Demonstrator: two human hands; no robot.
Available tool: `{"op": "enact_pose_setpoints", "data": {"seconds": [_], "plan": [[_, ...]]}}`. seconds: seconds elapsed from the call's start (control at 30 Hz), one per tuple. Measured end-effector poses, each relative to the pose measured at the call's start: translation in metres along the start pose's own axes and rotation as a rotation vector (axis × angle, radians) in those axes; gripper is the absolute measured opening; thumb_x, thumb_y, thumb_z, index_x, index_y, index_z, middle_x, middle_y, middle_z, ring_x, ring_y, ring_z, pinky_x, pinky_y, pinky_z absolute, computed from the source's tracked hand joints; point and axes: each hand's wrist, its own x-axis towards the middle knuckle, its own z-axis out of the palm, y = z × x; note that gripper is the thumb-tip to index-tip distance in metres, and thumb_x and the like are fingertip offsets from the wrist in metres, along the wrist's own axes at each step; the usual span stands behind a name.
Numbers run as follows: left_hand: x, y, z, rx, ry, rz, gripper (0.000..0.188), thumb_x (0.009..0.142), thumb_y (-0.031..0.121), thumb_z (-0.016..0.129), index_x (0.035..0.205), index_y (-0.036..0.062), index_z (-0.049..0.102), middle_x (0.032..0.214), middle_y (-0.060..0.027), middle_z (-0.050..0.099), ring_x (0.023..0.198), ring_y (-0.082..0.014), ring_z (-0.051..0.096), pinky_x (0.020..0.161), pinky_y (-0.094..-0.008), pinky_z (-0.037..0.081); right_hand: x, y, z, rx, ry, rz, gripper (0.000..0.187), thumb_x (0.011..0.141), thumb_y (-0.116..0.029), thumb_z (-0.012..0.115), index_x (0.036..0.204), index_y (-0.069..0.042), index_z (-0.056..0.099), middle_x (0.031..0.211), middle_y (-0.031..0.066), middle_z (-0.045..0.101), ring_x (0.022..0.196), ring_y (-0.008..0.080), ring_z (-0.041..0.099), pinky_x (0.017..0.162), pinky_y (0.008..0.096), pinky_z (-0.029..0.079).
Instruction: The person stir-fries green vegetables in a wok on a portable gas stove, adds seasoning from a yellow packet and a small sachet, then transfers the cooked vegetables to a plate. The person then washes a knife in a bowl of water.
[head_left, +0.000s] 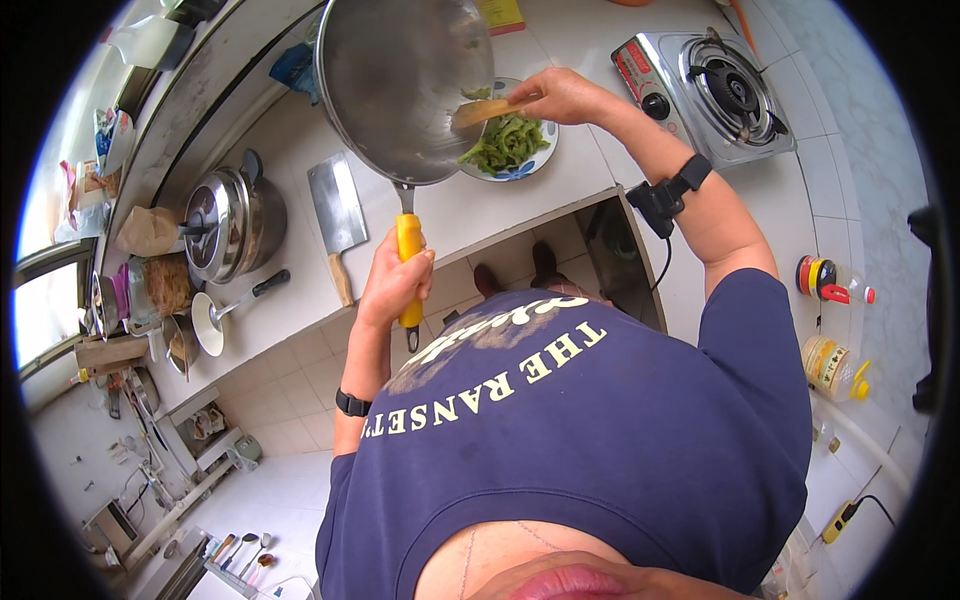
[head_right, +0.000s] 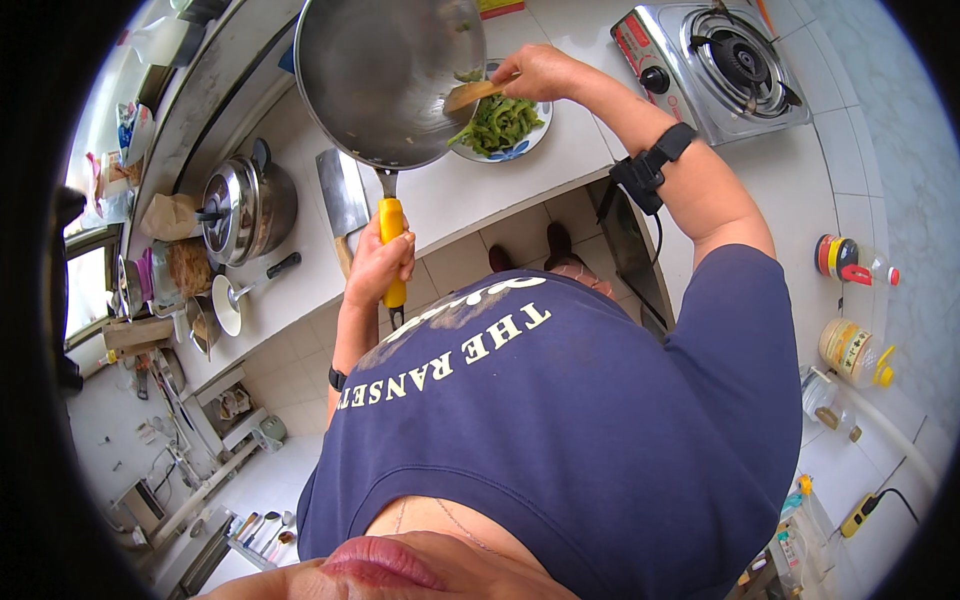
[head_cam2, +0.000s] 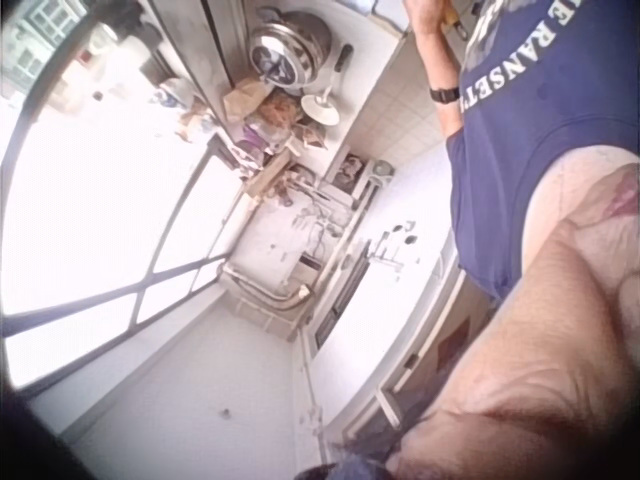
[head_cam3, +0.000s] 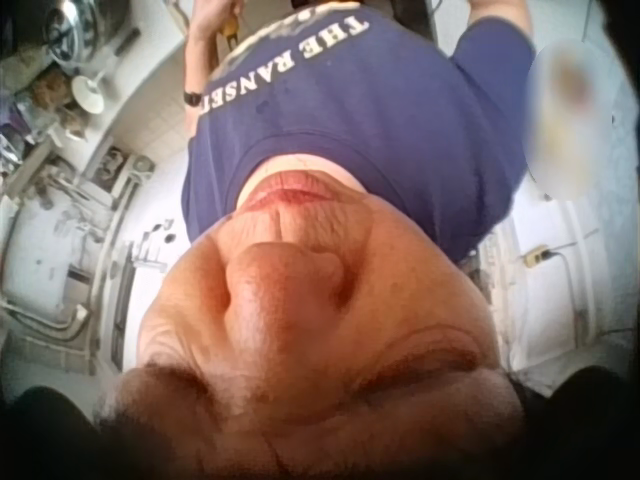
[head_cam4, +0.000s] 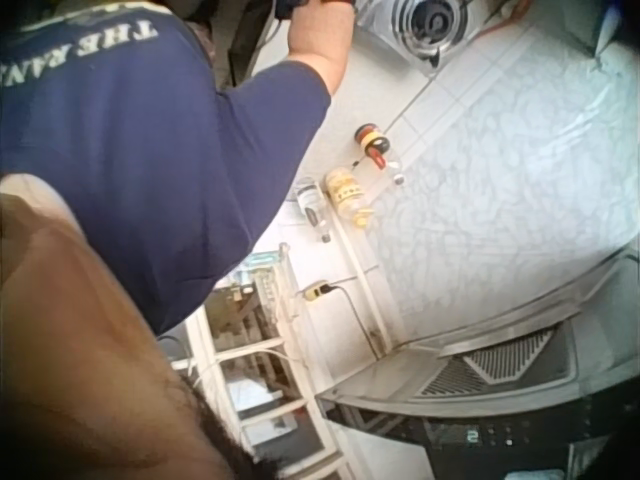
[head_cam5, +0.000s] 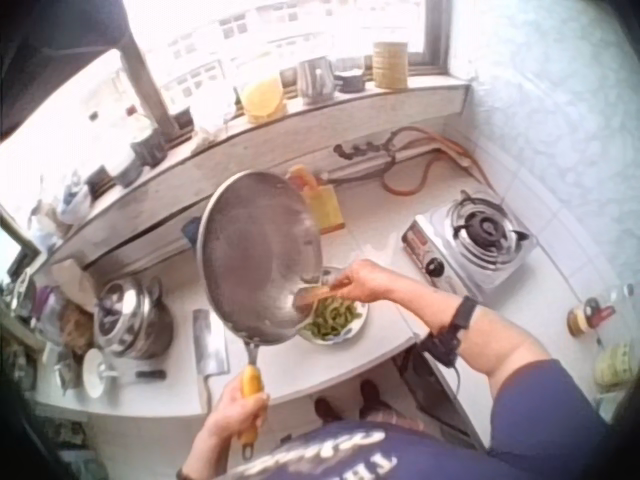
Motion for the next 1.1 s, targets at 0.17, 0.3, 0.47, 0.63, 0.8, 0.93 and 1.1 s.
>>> {"op": "enact_pose_setpoints", "data": {"seconds": [0.17,0.3,0.47,0.63,0.8,0.93,1.1], "plan": [[0.0,-0.001,0.0,-0.025,0.009,-0.008,0.015,0.083,0.005,0.054,0.093,0.0041,0.043,0.059,-0.0013,0.048,0.041,-0.0097,0.044,0.041,-0.0252,0.039,-0.008,0.012,-0.013,-0.152,0.089,0.081,0.033,0.082,-0.015,0.063,0.114,-0.007,0.069,0.107,0.0143,0.07,0.098,0.0259,0.067,0.092,0.0335,0.05],[-0.002,0.001,0.002,-0.045,0.011,-0.014,0.014,0.083,0.006,0.054,0.092,0.0041,0.043,0.059,-0.0015,0.047,0.041,-0.0098,0.044,0.042,-0.025,0.039,0.012,0.015,0.0,-0.082,0.329,-0.07,0.032,0.083,-0.016,0.059,0.113,-0.008,0.068,0.102,0.0167,0.069,0.094,0.0313,0.067,0.088,0.038,0.051],[-0.003,0.002,0.007,-0.06,-0.006,0.004,0.014,0.083,0.006,0.054,0.09,0.0041,0.043,0.059,-0.0016,0.047,0.041,-0.0097,0.044,0.042,-0.0251,0.039,0.035,0.012,0.031,-0.097,0.569,-0.144,0.031,0.083,-0.014,0.053,0.11,-0.01,0.068,0.092,0.0197,0.067,0.089,0.039,0.063,0.083,0.0461,0.05],[-0.006,0.003,0.007,-0.009,0.02,0.01,0.013,0.083,0.006,0.054,0.09,0.0039,0.043,0.059,-0.0018,0.047,0.042,-0.0103,0.044,0.042,-0.0256,0.04,-0.01,0.006,0.032,-0.136,0.258,-0.01,0.031,0.086,-0.014,0.052,0.112,-0.004,0.066,0.101,0.0212,0.066,0.095,0.0393,0.062,0.085,0.044,0.049],[-0.004,0.002,0.007,0.002,0.039,-0.009,0.013,0.084,0.005,0.054,0.09,0.0042,0.043,0.059,-0.0016,0.048,0.042,-0.0105,0.045,0.042,-0.0257,0.04,-0.026,-0.005,0.018,-0.093,0.212,0.028,0.035,0.084,-0.013,0.053,0.115,-0.003,0.065,0.102,0.0201,0.068,0.097,0.0362,0.064,0.088,0.0397,0.049],[-0.003,0.003,0.006,-0.007,0.04,-0.022,0.013,0.084,0.005,0.054,0.091,0.0046,0.043,0.059,-0.0012,0.048,0.041,-0.0103,0.045,0.042,-0.0256,0.039,-0.017,-0.008,0.016,0.024,0.135,0.02,0.039,0.083,-0.013,0.053,0.118,-0.002,0.064,0.106,0.019,0.068,0.1,0.0321,0.065,0.091,0.0361,0.049],[-0.005,0.003,0.002,0.015,0.046,0.007,0.014,0.084,0.007,0.055,0.092,0.0045,0.044,0.06,-0.0011,0.048,0.042,-0.0097,0.045,0.043,-0.0252,0.039,-0.034,0.009,0.005,-0.022,0.073,0.073,0.04,0.082,-0.011,0.056,0.12,-0.003,0.063,0.111,0.0176,0.068,0.102,0.0264,0.065,0.093,0.033,0.048]]}}
